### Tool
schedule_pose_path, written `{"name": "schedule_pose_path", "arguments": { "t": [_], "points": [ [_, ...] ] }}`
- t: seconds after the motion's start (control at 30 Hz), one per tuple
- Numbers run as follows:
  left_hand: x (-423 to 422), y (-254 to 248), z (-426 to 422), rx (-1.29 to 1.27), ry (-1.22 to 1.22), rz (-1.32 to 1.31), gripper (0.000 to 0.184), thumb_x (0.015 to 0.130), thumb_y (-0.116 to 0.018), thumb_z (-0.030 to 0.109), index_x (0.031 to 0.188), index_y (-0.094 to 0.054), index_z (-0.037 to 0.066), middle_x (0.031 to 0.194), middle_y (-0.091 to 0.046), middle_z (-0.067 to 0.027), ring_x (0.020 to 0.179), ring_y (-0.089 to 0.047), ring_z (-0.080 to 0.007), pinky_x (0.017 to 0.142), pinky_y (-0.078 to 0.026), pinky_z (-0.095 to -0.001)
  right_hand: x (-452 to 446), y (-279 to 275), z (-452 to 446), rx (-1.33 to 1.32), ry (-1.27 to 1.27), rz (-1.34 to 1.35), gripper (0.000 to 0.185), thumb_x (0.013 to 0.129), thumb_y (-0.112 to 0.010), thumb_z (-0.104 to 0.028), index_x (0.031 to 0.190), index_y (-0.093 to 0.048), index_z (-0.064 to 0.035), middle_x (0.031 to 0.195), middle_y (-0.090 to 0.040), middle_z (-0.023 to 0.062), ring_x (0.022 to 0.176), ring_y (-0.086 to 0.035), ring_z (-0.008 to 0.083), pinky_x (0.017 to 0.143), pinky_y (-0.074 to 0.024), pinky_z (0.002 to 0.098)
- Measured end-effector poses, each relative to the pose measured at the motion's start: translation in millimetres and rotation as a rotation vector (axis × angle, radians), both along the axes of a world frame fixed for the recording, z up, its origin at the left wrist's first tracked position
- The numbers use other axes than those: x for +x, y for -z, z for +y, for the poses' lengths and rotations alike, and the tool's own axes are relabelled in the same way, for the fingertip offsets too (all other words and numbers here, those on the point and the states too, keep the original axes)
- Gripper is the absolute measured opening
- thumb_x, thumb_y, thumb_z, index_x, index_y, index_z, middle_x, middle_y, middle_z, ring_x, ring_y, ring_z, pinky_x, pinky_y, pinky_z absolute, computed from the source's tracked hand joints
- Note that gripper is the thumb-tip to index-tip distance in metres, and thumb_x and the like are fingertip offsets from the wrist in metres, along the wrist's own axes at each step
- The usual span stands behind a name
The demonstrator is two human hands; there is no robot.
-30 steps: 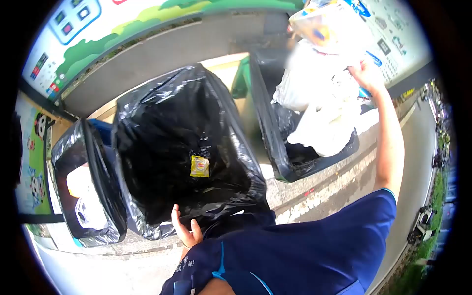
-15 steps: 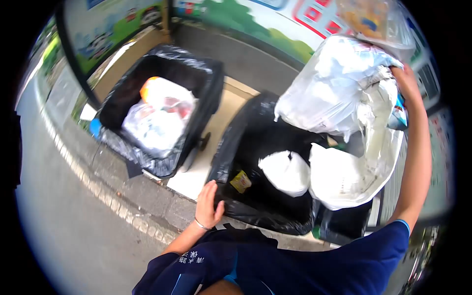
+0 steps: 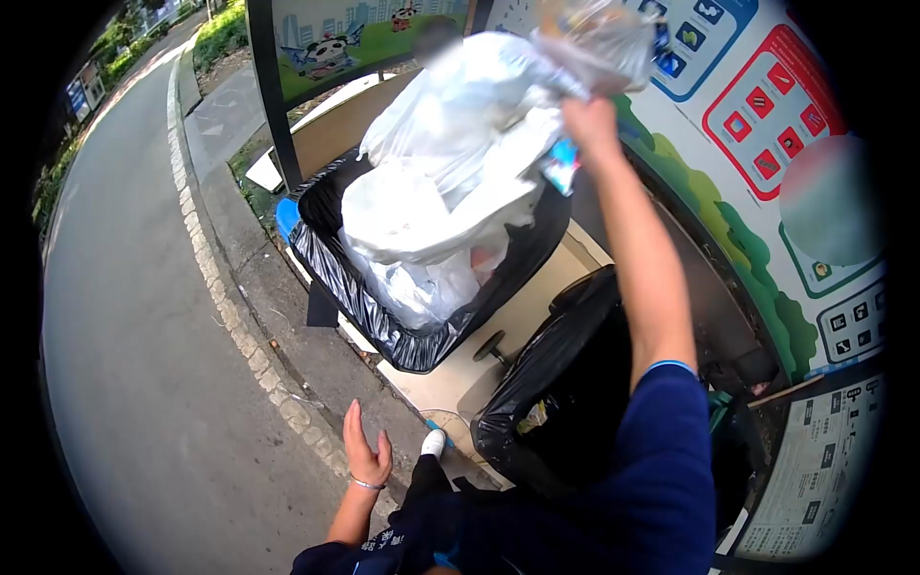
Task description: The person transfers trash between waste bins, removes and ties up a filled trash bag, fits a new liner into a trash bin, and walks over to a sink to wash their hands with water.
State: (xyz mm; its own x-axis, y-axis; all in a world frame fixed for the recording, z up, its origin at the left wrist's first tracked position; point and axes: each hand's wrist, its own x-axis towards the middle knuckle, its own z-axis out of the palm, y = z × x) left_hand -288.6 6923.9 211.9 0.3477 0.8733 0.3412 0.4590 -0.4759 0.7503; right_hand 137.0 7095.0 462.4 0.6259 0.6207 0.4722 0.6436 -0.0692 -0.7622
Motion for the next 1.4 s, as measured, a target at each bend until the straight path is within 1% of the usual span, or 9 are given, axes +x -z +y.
{"name": "schedule_pose_path", "arguments": {
  "t": [0.1, 0.17, 0.3, 0.4, 0.53, 0.63, 0.9, 1.27, 1.4],
  "points": [
    [-17, 8, -1, -0.027, -0.139, 0.059, 0.056, 0.064, -0.051, 0.001, 0.116, -0.029, -0.007, 0.114, -0.036, -0.0246, 0.105, -0.036, -0.0379, 0.089, -0.028, -0.0396, -17, 180, 40, -0.156, -0.057, -0.979, 0.036, 0.067, -0.049, -0.018, 0.099, -0.051, -0.0023, 0.101, -0.051, 0.0183, 0.091, -0.049, 0.0322, 0.079, -0.0396, 0.0361],
    [-33, 10, -13, -0.036, -0.153, 0.081, 0.057, 0.064, -0.050, 0.000, 0.116, -0.028, -0.007, 0.115, -0.035, -0.0249, 0.106, -0.035, -0.0383, 0.090, -0.027, -0.0396, -62, 257, 30, -1.206, -0.255, -0.647, 0.039, 0.070, -0.048, -0.018, 0.109, -0.047, -0.0108, 0.110, -0.045, 0.0150, 0.098, -0.047, 0.0257, 0.082, -0.0388, 0.0342],
    [-58, 18, -43, -0.098, -0.230, 0.221, 0.056, 0.065, -0.050, 0.001, 0.116, -0.028, -0.008, 0.114, -0.035, -0.0260, 0.106, -0.034, -0.0390, 0.090, -0.027, -0.0401, -90, 286, 42, -1.671, -0.389, -0.633, 0.036, 0.072, -0.050, -0.023, 0.107, -0.051, -0.0148, 0.113, -0.047, 0.0076, 0.102, -0.047, 0.0189, 0.082, -0.0388, 0.0330],
    [-43, 13, -58, -0.143, -0.156, 0.228, 0.055, 0.066, -0.048, -0.001, 0.118, -0.027, -0.006, 0.117, -0.034, -0.0233, 0.108, -0.033, -0.0366, 0.091, -0.026, -0.0378, -84, 213, 17, -1.481, -0.585, -0.050, 0.051, 0.062, -0.055, -0.029, 0.106, -0.046, -0.0034, 0.086, -0.057, 0.0156, 0.080, -0.056, 0.0221, 0.072, -0.0437, 0.0316],
    [17, -8, -56, -0.112, 0.172, 0.061, 0.052, 0.068, -0.048, 0.002, 0.115, -0.029, -0.008, 0.114, -0.036, -0.0256, 0.105, -0.035, -0.0387, 0.090, -0.027, -0.0398, -78, 156, -70, -0.998, -0.424, -0.751, 0.028, 0.072, -0.047, -0.020, 0.097, -0.048, -0.0067, 0.091, -0.055, 0.0110, 0.086, -0.053, 0.0237, 0.069, -0.0415, 0.0370],
    [64, -27, -63, -0.054, 0.436, -0.020, 0.050, 0.069, -0.048, 0.001, 0.115, -0.030, -0.009, 0.114, -0.036, -0.0251, 0.105, -0.036, -0.0383, 0.089, -0.028, -0.0395, -50, 108, -192, -0.407, -0.632, -0.421, 0.027, 0.073, -0.048, -0.014, 0.099, -0.049, -0.0063, 0.098, -0.050, 0.0113, 0.090, -0.049, 0.0266, 0.077, -0.0395, 0.0358],
    [166, -50, -163, -0.020, 0.914, -0.028, 0.047, 0.074, -0.046, 0.005, 0.118, -0.030, -0.004, 0.117, -0.037, -0.0184, 0.105, -0.039, -0.0291, 0.083, -0.033, -0.0330, 75, 115, -636, -0.030, 0.504, 0.501, 0.026, 0.075, -0.053, -0.014, 0.099, -0.049, -0.0033, 0.081, -0.055, 0.0031, 0.071, -0.052, 0.0076, 0.062, -0.0421, 0.0209],
    [232, -25, -319, -0.086, 0.648, 0.214, 0.044, 0.083, -0.034, 0.017, 0.120, -0.023, -0.006, 0.122, -0.029, -0.0179, 0.112, -0.030, -0.0272, 0.093, -0.023, -0.0333, 89, 382, -926, -1.346, 0.909, 0.720, 0.050, 0.065, -0.059, -0.017, 0.110, -0.040, -0.0130, 0.118, -0.037, 0.0086, 0.106, -0.040, 0.0283, 0.084, -0.0376, 0.0381],
    [242, -22, -327, 0.027, 0.487, 0.321, 0.042, 0.086, -0.029, 0.021, 0.120, -0.025, -0.003, 0.122, -0.030, -0.0162, 0.112, -0.030, -0.0261, 0.093, -0.023, -0.0328, 128, 475, -897, -1.350, 0.504, -0.129, 0.040, 0.077, -0.038, -0.015, 0.117, -0.035, -0.0189, 0.125, -0.030, 0.0044, 0.116, -0.025, 0.0268, 0.094, -0.0190, 0.0411]
  ]
}}
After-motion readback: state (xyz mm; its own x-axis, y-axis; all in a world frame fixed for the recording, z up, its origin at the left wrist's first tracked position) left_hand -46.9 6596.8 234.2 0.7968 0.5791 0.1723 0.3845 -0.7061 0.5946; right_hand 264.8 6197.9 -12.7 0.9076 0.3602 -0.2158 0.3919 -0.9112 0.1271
